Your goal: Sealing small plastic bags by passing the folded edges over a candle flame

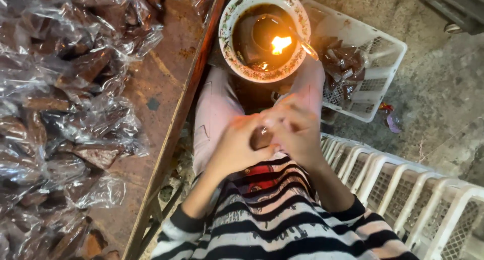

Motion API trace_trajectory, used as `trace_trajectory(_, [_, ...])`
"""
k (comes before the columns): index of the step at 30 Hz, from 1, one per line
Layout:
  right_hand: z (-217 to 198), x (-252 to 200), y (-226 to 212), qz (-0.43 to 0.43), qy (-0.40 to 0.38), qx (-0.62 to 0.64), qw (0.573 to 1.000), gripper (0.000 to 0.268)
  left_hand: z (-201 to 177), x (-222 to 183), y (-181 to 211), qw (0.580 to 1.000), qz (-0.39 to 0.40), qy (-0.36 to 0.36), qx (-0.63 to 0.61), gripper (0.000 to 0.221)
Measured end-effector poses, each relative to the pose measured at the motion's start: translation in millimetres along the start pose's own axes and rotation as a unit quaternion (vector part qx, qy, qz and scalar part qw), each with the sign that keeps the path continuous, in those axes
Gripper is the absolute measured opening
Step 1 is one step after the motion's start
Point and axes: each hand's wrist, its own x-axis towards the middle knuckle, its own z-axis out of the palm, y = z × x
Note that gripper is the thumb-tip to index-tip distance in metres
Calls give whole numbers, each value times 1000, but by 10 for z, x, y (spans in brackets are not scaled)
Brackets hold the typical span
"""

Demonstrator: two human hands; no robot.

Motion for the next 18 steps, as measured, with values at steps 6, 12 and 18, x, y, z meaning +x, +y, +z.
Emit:
trace_trajectory(6, [-460,155,108,33,235,55,970,8,462,284,-476,970,-239,-17,-29,36])
trace_trajectory(12, [-454,-1,146,108,248,56,961,10,820,932,-887,923,-312,33,-224,27])
trace_trajectory(18, [-362,-46,339,123,213,53,968,14,871,869,-1085,886,-355,39,-297,23])
